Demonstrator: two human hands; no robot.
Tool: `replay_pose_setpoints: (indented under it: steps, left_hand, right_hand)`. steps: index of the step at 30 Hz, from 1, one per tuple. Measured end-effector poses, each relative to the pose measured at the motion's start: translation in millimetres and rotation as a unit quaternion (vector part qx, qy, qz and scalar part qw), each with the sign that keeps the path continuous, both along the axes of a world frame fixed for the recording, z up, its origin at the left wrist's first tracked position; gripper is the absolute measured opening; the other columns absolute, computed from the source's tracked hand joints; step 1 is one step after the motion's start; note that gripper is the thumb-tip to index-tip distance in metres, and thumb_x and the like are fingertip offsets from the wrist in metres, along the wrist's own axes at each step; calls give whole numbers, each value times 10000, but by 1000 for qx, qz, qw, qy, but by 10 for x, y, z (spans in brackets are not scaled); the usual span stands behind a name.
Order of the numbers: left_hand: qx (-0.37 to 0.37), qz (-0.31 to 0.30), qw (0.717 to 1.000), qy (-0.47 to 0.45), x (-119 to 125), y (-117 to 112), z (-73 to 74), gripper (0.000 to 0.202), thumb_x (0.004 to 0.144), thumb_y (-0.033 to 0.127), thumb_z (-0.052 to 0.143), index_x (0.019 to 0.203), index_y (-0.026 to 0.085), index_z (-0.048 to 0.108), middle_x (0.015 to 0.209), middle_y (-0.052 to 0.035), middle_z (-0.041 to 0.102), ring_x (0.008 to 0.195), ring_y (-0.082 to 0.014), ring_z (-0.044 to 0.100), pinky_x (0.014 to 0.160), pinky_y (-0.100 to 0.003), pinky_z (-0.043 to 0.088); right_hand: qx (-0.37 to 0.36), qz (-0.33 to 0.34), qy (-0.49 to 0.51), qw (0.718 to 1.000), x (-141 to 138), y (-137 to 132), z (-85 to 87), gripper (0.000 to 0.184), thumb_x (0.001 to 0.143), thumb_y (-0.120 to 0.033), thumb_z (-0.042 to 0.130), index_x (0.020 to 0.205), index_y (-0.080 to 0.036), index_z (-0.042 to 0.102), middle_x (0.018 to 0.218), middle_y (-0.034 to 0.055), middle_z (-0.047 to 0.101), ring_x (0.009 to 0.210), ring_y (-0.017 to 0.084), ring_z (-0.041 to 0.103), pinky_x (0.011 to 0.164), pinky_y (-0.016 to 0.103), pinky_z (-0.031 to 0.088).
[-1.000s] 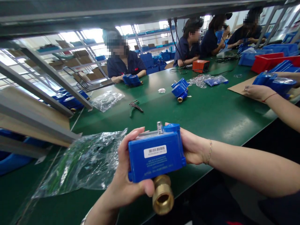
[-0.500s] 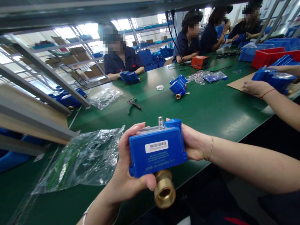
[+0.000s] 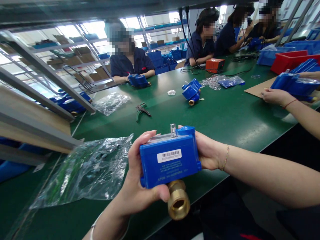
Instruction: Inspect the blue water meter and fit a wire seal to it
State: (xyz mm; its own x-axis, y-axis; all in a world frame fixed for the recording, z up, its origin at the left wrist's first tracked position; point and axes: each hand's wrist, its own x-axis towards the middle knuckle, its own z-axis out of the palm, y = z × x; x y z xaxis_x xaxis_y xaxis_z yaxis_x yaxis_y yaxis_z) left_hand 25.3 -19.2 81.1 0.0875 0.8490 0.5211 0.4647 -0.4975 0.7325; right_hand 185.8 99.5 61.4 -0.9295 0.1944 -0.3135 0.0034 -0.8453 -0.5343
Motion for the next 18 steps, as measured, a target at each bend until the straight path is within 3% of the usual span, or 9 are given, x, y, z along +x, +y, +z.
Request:
replay_pose_setpoints:
  steps: [6,18]
  left_hand:
    - [5,6,1000,-4,-58,40,-59,982,616,591,731,1391,286,209,1394,-125,274,1261,-346,325,1070,-586,276]
    - [14,-4,1000,-9,-149,101,-138,985,608,554,758,1381,266,219,1396,-141,253,1293,-356,275,1087,-560,268]
  right_hand:
    - [5,-2,-14,1000,-54,54,-36,643,891,-648,223,1000,-129,586,742,77,632,631,192,592,695,399,493]
    - [-9,-9,-10,1000,-129,110,-32,614,907,-628,260,1055,-131,590,776,68,654,671,182,618,706,372,509]
